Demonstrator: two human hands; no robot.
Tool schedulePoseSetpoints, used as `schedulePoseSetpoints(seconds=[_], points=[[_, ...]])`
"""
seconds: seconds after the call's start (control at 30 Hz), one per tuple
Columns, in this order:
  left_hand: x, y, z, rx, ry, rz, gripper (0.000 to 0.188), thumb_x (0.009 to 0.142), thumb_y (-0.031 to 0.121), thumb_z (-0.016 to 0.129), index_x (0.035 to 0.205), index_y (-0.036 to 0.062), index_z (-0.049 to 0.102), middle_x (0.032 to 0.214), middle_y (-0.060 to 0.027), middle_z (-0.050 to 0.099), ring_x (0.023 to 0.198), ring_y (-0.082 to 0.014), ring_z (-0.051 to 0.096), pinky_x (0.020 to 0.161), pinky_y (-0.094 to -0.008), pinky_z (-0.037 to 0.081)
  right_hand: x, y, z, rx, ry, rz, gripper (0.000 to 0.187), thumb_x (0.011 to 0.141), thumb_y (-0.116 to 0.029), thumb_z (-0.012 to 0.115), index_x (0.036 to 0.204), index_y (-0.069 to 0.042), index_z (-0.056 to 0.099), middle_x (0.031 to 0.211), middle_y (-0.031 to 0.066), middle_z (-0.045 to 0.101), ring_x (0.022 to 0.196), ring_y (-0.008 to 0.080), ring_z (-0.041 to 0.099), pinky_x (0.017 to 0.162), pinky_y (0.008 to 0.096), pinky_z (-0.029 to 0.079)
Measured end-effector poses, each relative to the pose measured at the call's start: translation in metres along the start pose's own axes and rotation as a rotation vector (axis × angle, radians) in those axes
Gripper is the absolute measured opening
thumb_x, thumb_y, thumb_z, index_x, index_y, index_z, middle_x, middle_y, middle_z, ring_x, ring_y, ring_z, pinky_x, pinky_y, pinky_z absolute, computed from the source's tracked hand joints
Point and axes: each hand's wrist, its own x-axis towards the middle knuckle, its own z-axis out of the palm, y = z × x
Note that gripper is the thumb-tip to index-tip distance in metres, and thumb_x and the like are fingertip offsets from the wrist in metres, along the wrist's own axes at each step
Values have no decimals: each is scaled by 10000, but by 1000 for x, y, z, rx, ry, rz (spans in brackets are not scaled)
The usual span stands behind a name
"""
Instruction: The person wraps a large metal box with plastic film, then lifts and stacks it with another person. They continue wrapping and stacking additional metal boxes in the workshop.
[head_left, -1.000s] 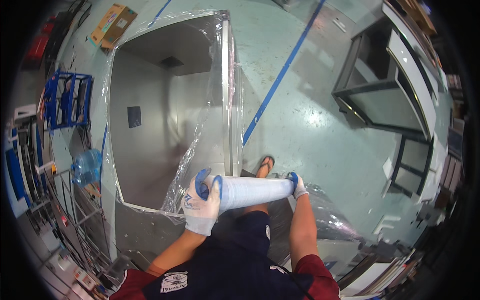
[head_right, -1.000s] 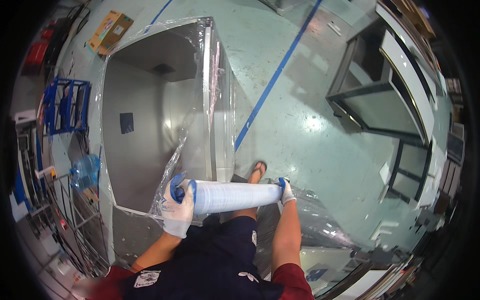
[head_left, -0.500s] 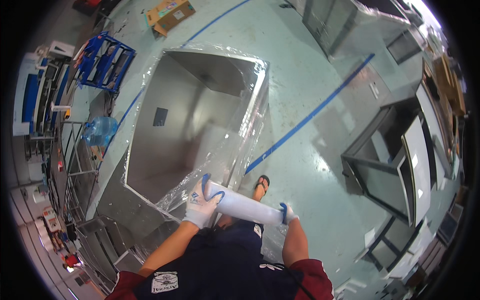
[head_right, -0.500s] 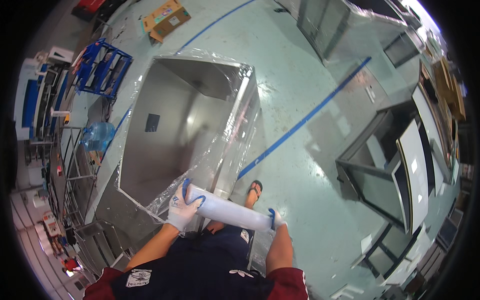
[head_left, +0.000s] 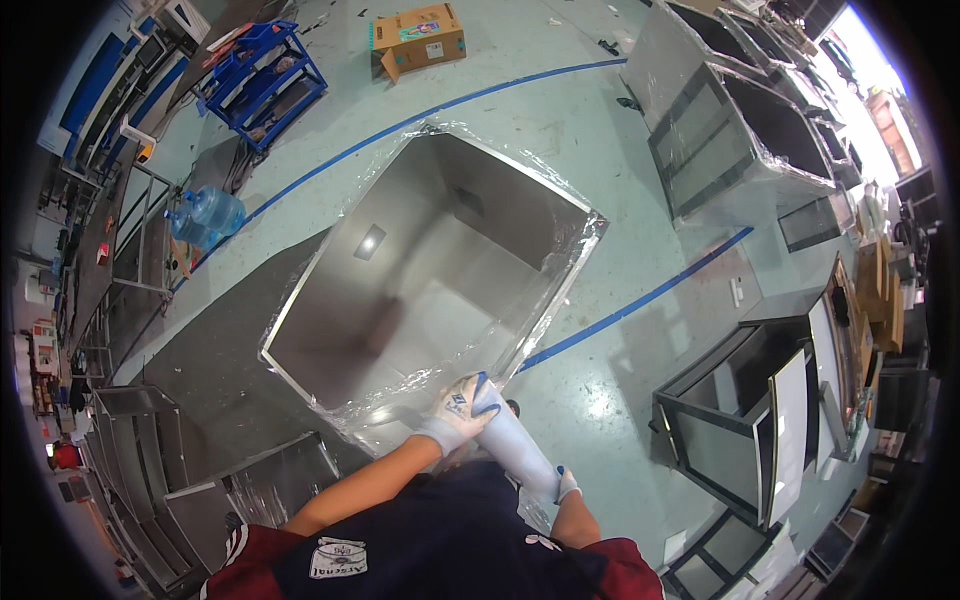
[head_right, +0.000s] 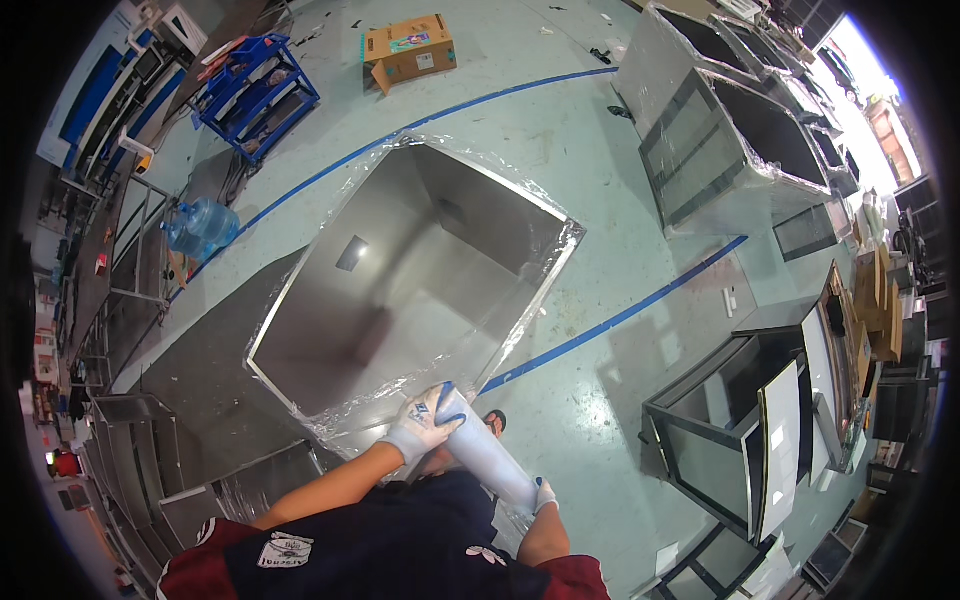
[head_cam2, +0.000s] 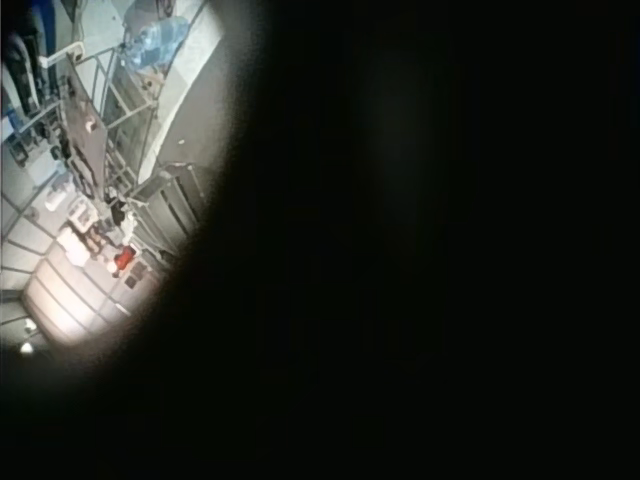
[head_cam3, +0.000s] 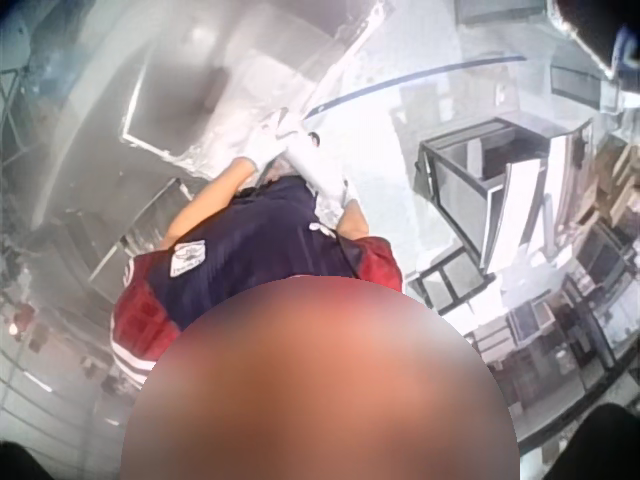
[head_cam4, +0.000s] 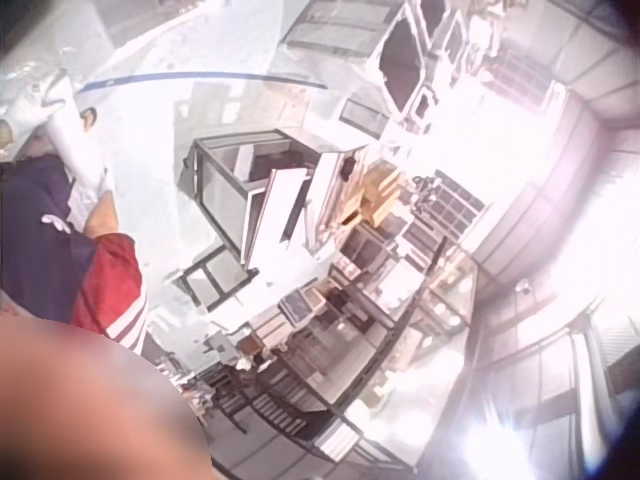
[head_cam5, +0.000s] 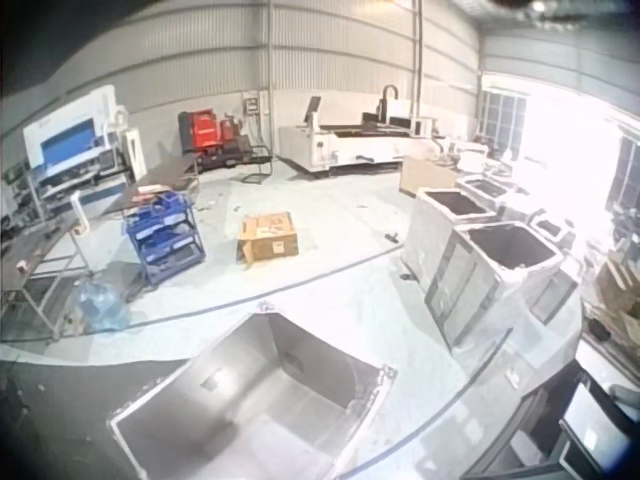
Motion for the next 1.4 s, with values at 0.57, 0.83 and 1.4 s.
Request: schedulePoseSetpoints(seconds=[0.57, 0.83, 1.4], points=[[34, 18, -45, -114, 82, -307, 722, 874, 427, 772, 1441, 62, 516, 1317, -212, 655, 1207, -391, 639, 1049, -452, 495, 22, -132, 40, -641, 40, -201, 607, 939, -579, 552, 1288, -107, 707, 1198, 137, 716, 1012, 284, 692, 891, 483, 530], [27, 49, -62, -193, 228, -561, 670, 887, 399, 770, 1387, 14, 543, 1257, -221, 676, 1122, -412, 669, 979, -484, 527, 35, -255, 55, -1067, -58, -93, 721, 901, -630, 583, 1315, -47, 679, 1186, 179, 709, 999, 303, 694, 810, 499, 548], [-17, 92, -54, -361, 317, -540, 720, 805, 157, 827, 1408, -18, 475, 1143, -202, 660, 978, -357, 702, 870, -437, 559, 27, -343, 72, -855, -229, -556, 545, 920, -495, 647, 1226, -53, 731, 1135, 166, 719, 1045, 262, 651, 908, 364, 500]])
